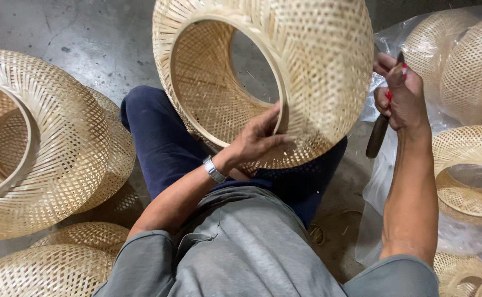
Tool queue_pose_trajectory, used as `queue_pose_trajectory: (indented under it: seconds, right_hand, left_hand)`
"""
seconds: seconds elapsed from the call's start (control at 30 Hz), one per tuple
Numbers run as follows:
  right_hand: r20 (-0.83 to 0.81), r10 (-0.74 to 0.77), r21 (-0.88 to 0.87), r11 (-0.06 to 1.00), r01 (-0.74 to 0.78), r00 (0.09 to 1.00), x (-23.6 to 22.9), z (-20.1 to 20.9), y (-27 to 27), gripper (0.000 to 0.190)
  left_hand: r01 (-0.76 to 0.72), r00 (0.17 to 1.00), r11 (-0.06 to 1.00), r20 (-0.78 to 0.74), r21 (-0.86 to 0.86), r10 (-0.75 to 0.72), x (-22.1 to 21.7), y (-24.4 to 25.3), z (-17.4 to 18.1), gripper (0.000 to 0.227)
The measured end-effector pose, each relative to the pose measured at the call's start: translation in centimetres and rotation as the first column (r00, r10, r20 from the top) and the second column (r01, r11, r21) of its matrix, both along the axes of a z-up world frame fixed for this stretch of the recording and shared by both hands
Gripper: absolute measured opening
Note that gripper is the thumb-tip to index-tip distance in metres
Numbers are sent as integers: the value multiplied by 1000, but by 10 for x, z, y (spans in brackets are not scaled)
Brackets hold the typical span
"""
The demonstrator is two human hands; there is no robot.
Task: The person sits on the floor and uses a red utility knife to trim the excess woven material from the rim of a large bamboo basket. They rotate the basket to access different sections of the rim, carefully cutting the protruding strands to create a smooth edge.
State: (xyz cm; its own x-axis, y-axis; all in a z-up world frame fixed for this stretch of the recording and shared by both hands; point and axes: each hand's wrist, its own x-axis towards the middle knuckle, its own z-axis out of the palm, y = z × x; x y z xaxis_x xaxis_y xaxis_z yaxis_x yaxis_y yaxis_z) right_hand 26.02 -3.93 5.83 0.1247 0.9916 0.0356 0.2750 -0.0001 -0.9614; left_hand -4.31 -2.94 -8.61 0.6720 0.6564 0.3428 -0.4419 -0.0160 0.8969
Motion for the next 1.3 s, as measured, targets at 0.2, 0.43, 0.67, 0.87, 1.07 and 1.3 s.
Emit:
queue_pose_trajectory:
  seconds: [0.2,0.43,0.67,0.87,1.07,1.3]
  right_hand:
    - [-143,113,-112,985,-129,983,43,-30,4,102]
    - [-22,149,-152,977,-150,989,44,-31,-13,107]
    - [537,-27,74,997,-16,843,28,40,9,100]
    - [879,59,40,980,-196,473,13,70,109,95]
    - [540,516,-131,832,-539,665,-24,81,143,77]
    - [772,277,-99,942,-322,572,-35,87,123,68]
  left_hand:
    - [99,981,995,-166,-17,-100,-6,-34,5,82]
    - [-144,970,945,-148,295,194,-7,-44,25,62]
    - [-240,941,920,-157,310,298,5,-52,26,26]
    - [-216,947,925,-162,312,276,8,-54,27,25]
    - [-171,940,962,-258,215,225,1,-48,12,48]
    - [-140,904,745,224,-652,366,-11,33,65,85]
